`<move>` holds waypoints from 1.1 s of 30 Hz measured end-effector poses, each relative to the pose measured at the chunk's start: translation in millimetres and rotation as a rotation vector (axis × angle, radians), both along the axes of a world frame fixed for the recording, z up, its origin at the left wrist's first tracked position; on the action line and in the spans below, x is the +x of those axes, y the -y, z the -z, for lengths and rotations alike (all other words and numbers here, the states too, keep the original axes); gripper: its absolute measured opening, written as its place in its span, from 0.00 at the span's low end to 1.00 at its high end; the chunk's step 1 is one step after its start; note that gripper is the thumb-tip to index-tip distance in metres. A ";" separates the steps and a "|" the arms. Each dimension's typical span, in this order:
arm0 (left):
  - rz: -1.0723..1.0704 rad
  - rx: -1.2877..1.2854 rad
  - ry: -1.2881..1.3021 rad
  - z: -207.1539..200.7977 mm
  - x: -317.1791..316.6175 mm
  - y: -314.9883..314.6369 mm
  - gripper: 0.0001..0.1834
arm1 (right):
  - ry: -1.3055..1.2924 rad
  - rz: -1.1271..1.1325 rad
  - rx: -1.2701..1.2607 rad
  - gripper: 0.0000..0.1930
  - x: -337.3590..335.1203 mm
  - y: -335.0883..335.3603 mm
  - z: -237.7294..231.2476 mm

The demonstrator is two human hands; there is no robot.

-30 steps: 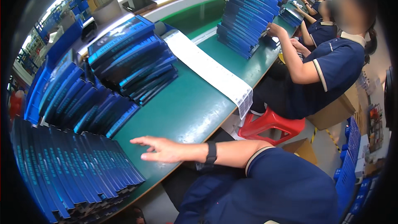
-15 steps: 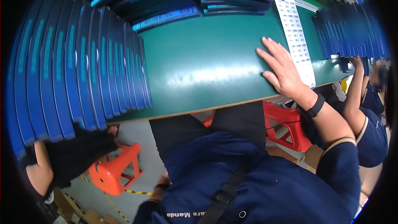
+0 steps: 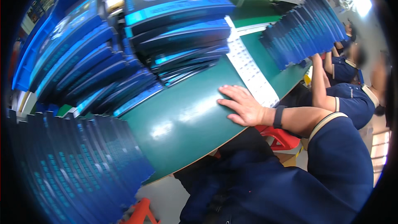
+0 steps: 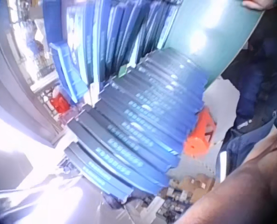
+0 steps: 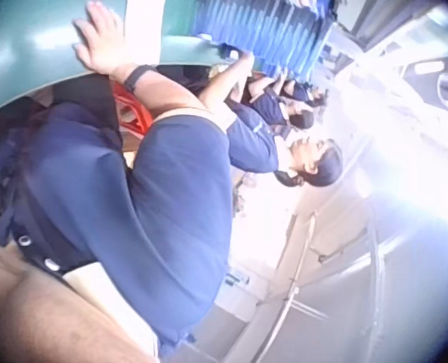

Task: Applying stickers to product boxes and stacking them on an assembly line.

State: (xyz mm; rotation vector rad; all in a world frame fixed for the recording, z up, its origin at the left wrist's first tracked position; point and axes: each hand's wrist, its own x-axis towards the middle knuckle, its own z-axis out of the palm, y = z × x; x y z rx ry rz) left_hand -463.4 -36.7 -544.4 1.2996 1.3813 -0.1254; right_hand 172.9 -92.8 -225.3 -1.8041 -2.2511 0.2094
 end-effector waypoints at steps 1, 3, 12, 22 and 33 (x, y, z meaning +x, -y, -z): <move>0.026 0.032 0.009 6.6 13.6 8.4 0.28 | 0.021 0.009 0.004 0.31 -3.5 -3.6 3.2; 0.066 0.108 0.029 17.4 49.3 30.6 0.28 | -0.002 -0.004 0.052 0.30 -6.0 -9.1 9.3; 0.282 0.610 -0.034 -78.8 178.8 56.0 0.27 | -0.218 0.017 0.278 0.25 7.5 3.1 27.6; 0.737 0.623 0.873 -458.7 459.2 9.9 0.29 | -0.748 0.468 1.109 0.27 100.9 119.9 -70.6; 0.334 0.224 0.901 -508.0 799.0 -124.0 0.45 | -1.745 0.767 0.721 0.47 186.1 133.8 -113.6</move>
